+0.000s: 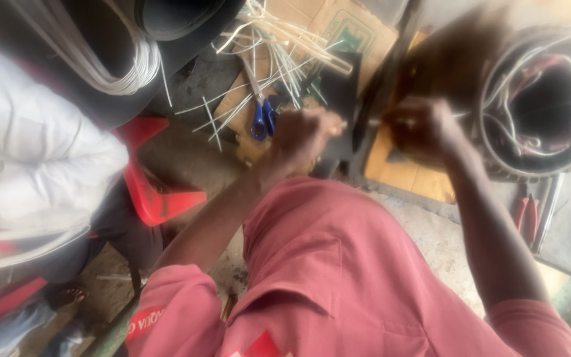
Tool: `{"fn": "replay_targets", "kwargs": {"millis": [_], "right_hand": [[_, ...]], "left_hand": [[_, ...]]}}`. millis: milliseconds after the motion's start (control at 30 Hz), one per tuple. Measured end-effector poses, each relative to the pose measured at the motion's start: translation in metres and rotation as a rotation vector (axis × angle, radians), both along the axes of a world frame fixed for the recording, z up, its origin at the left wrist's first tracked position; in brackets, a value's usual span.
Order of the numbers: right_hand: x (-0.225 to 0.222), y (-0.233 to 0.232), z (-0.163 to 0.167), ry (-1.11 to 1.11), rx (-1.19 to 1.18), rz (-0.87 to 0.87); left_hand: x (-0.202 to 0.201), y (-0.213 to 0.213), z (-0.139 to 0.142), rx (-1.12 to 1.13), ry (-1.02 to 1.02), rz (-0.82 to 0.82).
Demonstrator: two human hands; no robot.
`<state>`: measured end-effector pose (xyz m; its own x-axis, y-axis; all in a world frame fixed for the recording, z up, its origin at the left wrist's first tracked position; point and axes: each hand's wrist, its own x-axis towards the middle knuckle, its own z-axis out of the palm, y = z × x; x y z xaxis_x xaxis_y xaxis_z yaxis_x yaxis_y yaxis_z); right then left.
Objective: The person sits at a workbench and winds white insulated wire into the slots of a motor stator, pressing the coils down and arranging the wire loops inside the housing. They then pull lengths of wire from a spool and cut or separate strands while continuing to seat the windings.
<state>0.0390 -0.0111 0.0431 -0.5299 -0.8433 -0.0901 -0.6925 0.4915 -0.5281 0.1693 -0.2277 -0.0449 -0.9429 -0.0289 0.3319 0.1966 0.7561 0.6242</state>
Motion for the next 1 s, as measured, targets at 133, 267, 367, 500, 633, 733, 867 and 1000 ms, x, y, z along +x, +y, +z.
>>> {"fn": "replay_targets", "kwargs": {"millis": [133,267,367,500,633,733,867,1000], "right_hand": [[0.001,0.003,-0.016,-0.013,-0.038,-0.024],[0.003,0.002,-0.016,-0.089,0.022,-0.094],[0.004,0.000,-0.010,-0.215,0.084,-0.198],[0.005,-0.003,-0.006,-0.252,0.059,-0.201],[0.005,-0.004,-0.011,-0.239,0.059,-0.185],[0.003,-0.001,-0.019,-0.191,0.030,-0.154],[0.000,0.001,-0.036,-0.109,-0.031,-0.117],[0.000,0.005,-0.050,0.034,-0.054,-0.064]], "left_hand": [[-0.004,0.007,0.002,0.071,-0.014,-0.004],[-0.019,0.022,0.003,0.264,-0.322,-0.003],[-0.028,0.029,0.001,0.361,-0.311,-0.012],[-0.026,0.029,0.000,0.428,-0.295,-0.002],[-0.021,0.027,-0.001,0.353,-0.323,0.021],[-0.020,0.029,-0.004,0.287,-0.278,0.025],[-0.023,0.033,-0.010,0.216,-0.216,0.049],[-0.026,0.035,-0.014,0.141,-0.132,0.049]]}}
